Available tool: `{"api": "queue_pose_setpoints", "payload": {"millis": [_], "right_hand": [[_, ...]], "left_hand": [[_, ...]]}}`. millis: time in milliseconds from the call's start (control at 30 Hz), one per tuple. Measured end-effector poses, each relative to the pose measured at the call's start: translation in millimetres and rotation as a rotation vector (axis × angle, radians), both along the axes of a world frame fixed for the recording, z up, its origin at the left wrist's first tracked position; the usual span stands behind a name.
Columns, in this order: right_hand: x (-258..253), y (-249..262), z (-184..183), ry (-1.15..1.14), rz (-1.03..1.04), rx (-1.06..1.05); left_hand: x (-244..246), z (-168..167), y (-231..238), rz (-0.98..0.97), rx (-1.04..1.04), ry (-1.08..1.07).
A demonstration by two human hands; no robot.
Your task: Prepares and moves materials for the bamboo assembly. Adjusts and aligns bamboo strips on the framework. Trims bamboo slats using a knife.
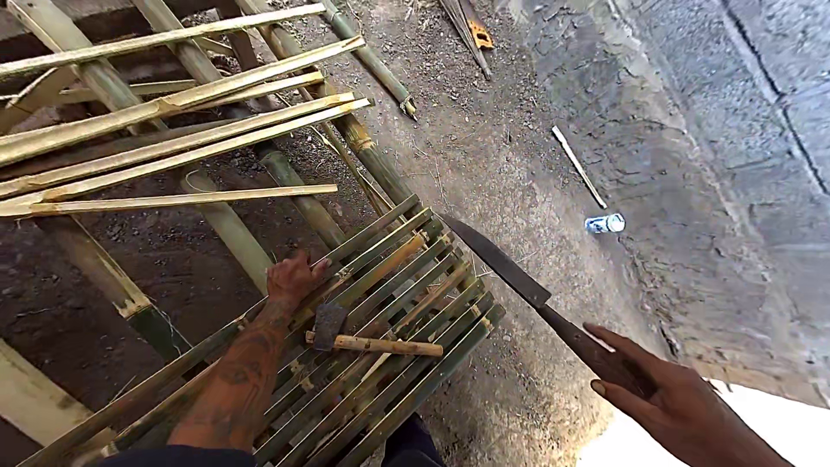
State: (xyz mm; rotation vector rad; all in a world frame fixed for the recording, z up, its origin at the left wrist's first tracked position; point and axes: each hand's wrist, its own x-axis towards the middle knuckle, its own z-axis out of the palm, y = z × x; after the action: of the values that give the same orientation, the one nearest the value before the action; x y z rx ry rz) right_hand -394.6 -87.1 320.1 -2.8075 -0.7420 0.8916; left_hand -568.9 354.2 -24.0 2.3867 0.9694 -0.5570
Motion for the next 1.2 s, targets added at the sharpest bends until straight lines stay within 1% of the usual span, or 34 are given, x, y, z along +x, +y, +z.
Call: {"api": "queue_pose_setpoints", "payload": {"millis": [167, 367, 467, 633, 767, 933, 1200], "right_hand": [[78, 38, 6, -0.122, 0.384, -0.098], [134, 87, 17, -0.154, 0.589, -0.176], [149, 110, 17, -0.167, 0.629, -0.218], [163, 135, 12, -0.138, 0.648, -0.276], [166, 143, 7, -0.128, 0.661, -0.269], [168, 148, 4, -0.111, 0.657, -0.316], [167, 159, 6, -0.086, 0.642, -0.351]], "left_hand": [[-2, -6, -2, -0.014, 0.032, 0.017], [-2, -7, -2, -0.017, 0.048, -0.031], [-3, -9, -2, -0.024, 0.07, -0.068], [-2, -9, 0, -0.025, 0.047, -0.018], [-2, -9, 0, -0.036, 0.063, -0.027], [-2, -6, 0, -0.022, 0.026, -0.024], [-1, -6, -1, -0.012, 0.033, -0.032]]}}
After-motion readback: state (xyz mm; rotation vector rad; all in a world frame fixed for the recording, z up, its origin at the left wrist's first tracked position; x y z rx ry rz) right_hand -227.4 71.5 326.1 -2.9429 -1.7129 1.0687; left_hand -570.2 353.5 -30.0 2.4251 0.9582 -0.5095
